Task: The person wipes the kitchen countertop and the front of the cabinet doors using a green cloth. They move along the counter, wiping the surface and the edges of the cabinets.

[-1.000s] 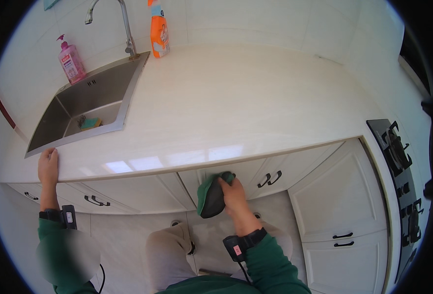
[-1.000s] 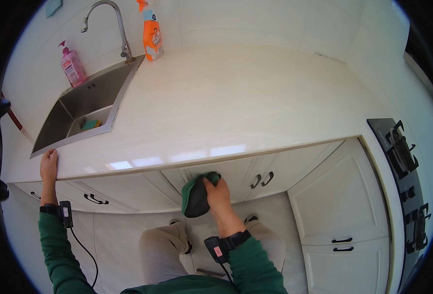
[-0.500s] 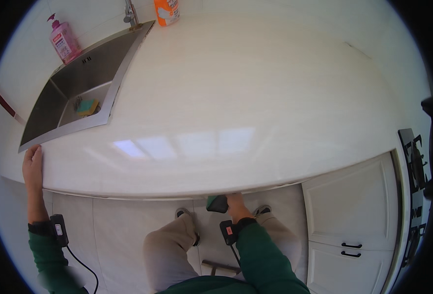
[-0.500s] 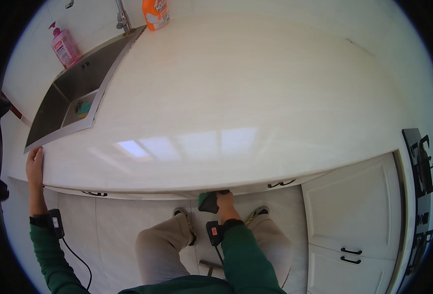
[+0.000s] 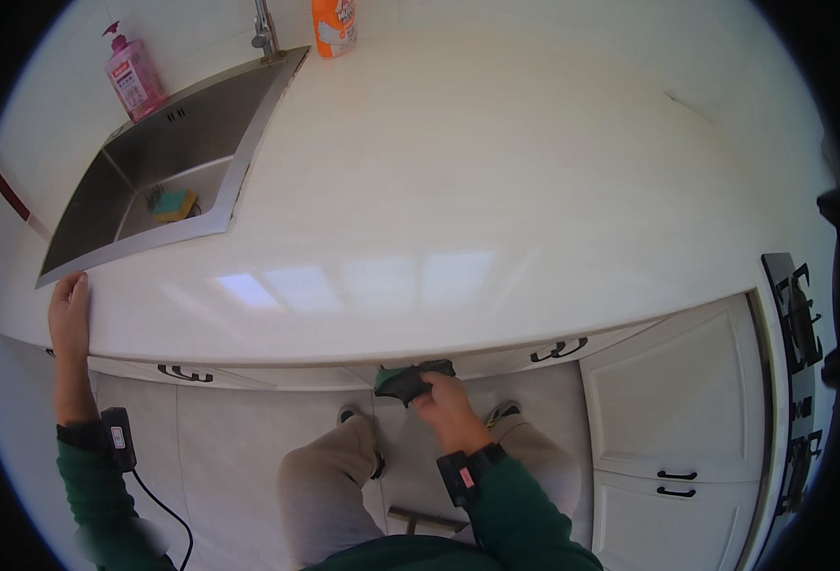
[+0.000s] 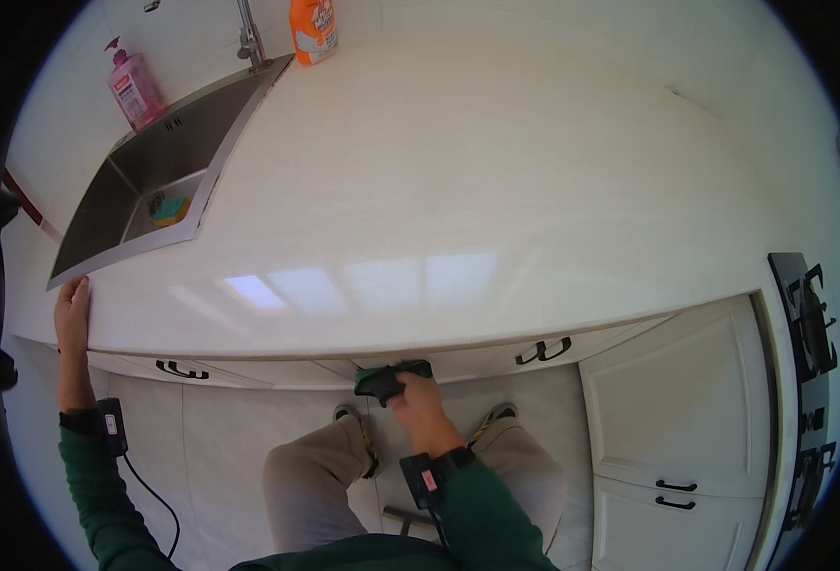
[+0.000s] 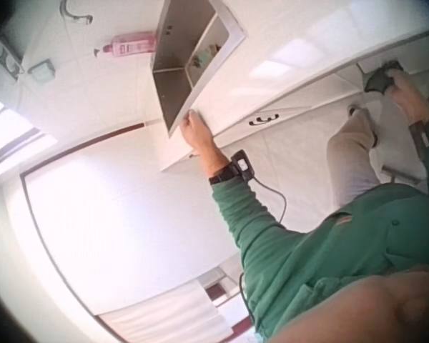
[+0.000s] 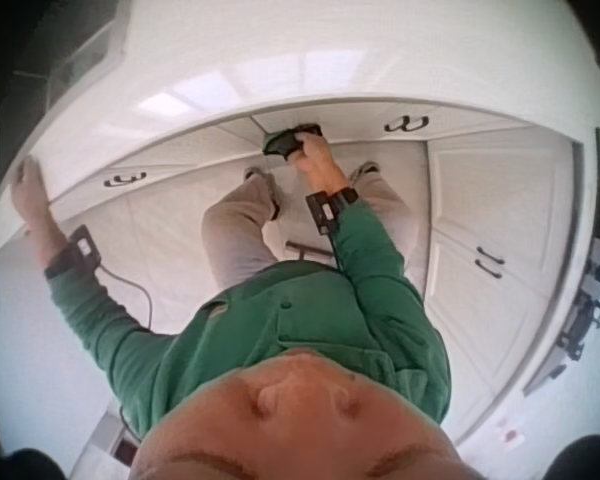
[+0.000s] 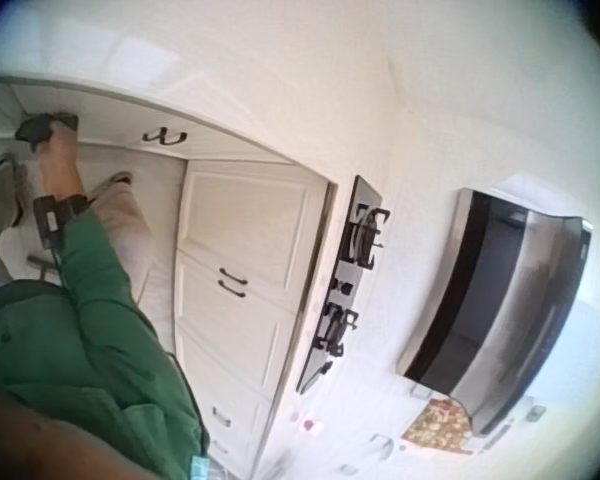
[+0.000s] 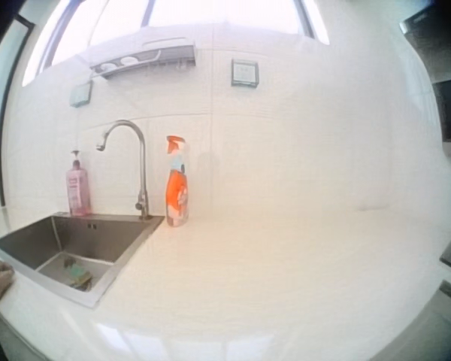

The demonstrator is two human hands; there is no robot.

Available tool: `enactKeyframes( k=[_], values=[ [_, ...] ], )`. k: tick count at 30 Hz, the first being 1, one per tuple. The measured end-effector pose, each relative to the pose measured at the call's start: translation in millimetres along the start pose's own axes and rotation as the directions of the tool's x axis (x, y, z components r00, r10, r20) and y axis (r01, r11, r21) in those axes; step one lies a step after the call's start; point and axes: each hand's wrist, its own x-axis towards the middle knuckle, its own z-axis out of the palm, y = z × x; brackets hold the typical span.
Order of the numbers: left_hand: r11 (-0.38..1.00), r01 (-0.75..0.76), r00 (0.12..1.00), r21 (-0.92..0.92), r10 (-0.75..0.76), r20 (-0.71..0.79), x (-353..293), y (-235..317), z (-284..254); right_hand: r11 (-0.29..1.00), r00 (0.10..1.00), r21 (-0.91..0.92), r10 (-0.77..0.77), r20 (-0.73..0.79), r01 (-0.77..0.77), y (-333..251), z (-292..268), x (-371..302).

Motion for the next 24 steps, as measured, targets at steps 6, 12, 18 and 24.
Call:
enactKeyframes(
  k=[6, 12, 18, 24],
  values=[
    [1.000, 0.003, 1.000, -0.018, -0.004, -0.010, -3.5, 7.3, 3.6, 0.983, 0.972, 0.076, -0.175, 0.155, 0.164, -4.4, 19.5, -50.7],
    [0.999, 0.007, 1.000, 0.043, -0.006, -0.023, -6.7, 13.9, 0.1, 0.984, 0.984, -0.024, -0.176, -0.001, 0.176, 23.2, -1.8, -7.7],
    [0.996, 0.083, 0.996, 0.044, -0.082, -0.034, -11.3, 24.1, -2.9, 0.967, 0.963, -0.245, -0.133, -0.236, 0.074, 47.1, -32.1, 55.4],
    [0.996, 0.078, 0.996, 0.040, -0.076, -0.046, -16.2, 29.7, -4.6, 0.992, 0.977, -0.127, -0.042, -0.207, 0.016, 63.9, -38.0, 77.1]
  ],
)
